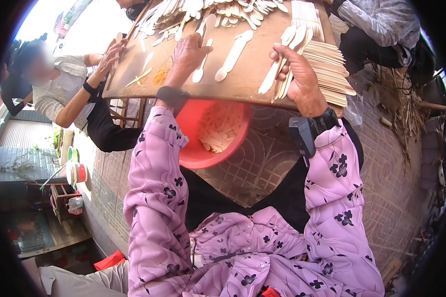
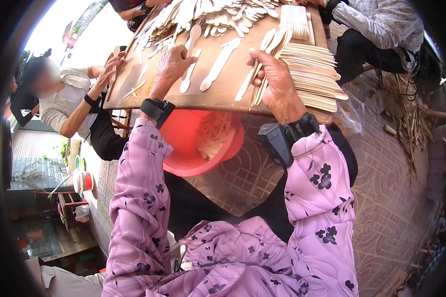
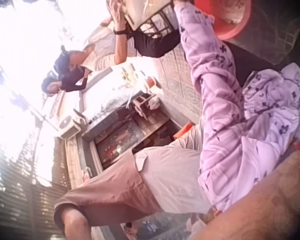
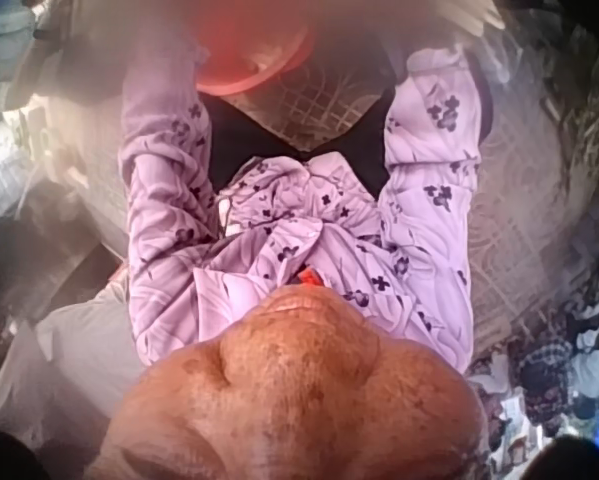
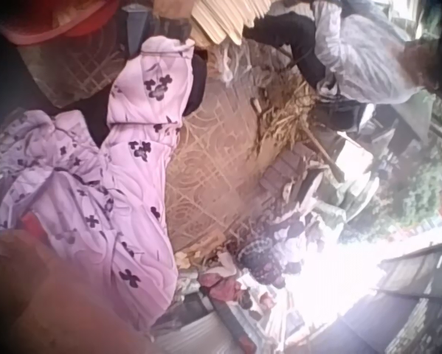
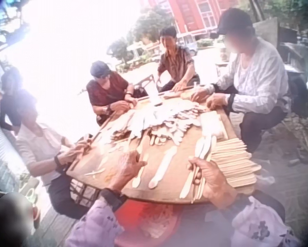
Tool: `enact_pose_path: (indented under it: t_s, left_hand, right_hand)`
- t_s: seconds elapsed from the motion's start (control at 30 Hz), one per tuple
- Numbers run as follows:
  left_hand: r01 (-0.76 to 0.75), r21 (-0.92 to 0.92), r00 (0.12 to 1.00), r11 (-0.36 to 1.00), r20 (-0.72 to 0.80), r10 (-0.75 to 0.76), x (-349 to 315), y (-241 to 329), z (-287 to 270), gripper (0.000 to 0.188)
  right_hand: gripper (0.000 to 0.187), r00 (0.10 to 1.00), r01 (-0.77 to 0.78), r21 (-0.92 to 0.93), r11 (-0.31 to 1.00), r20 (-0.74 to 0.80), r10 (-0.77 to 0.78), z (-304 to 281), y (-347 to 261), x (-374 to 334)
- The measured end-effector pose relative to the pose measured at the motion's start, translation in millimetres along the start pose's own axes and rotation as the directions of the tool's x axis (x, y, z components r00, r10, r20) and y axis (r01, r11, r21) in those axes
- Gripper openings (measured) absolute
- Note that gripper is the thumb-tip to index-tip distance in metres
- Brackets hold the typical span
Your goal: Sorting, stacking, and bundling wooden spoons into groups using rubber bands at an outdoor table.
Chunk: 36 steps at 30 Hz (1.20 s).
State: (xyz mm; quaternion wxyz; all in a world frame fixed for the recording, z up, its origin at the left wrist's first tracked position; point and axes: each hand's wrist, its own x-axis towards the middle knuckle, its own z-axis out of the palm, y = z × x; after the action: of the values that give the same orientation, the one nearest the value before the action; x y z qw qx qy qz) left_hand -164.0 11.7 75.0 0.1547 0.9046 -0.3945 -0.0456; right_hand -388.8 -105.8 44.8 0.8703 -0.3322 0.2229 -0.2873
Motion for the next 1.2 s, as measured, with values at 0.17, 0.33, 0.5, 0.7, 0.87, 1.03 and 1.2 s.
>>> enact_pose_path:
  t_s: [0.17, 0.33, 0.5, 0.7, 0.87, 1.03, 1.2]
  left_hand:
    - [-0.153, -0.002, 0.985, 0.988, 0.078, 0.153, -2, 37, 28, 0.026]
    - [-0.218, 0.084, 0.975, 0.972, -0.015, 0.22, -3, 43, 40, 0.021]
    - [-0.076, 0.07, 0.99, 0.995, 0.125, 0.067, -7, 59, 36, 0.023]
    - [-0.076, -0.044, 0.98, 0.996, 0.182, 0.083, -16, 63, 24, 0.022]
    - [-0.212, -0.188, 0.977, 0.959, -0.061, 0.204, -48, 71, 22, 0.017]
    - [-0.494, 0.063, 0.852, 0.867, -0.163, 0.498, -89, 106, 15, 0.014]
    - [-0.652, -0.111, 0.75, 0.75, -0.236, 0.618, -92, 100, 17, 0.017]
  right_hand:
    - [0.008, 0.998, -0.016, 0.029, 0.999, 0.053, 0.014, -2, 1, 2]
    - [0.008, 0.999, -0.02, 0.032, 0.999, 0.047, 0.019, -1, 1, 2]
    - [0.009, 1.0, 0.011, -0.033, 0.999, -0.009, -0.011, 0, 1, -1]
    - [0.009, 1.0, -0.007, 0.004, 1.0, -0.028, 0.007, 0, 5, -2]
    - [0.009, 0.999, -0.041, 0.018, 0.999, 0.014, 0.041, 1, 6, -1]
    - [0.009, 0.998, -0.052, 0.008, 0.999, 0.021, 0.052, 1, 13, -2]
    - [0.01, 0.991, -0.108, 0.091, 0.99, -0.069, 0.114, 11, 12, -11]
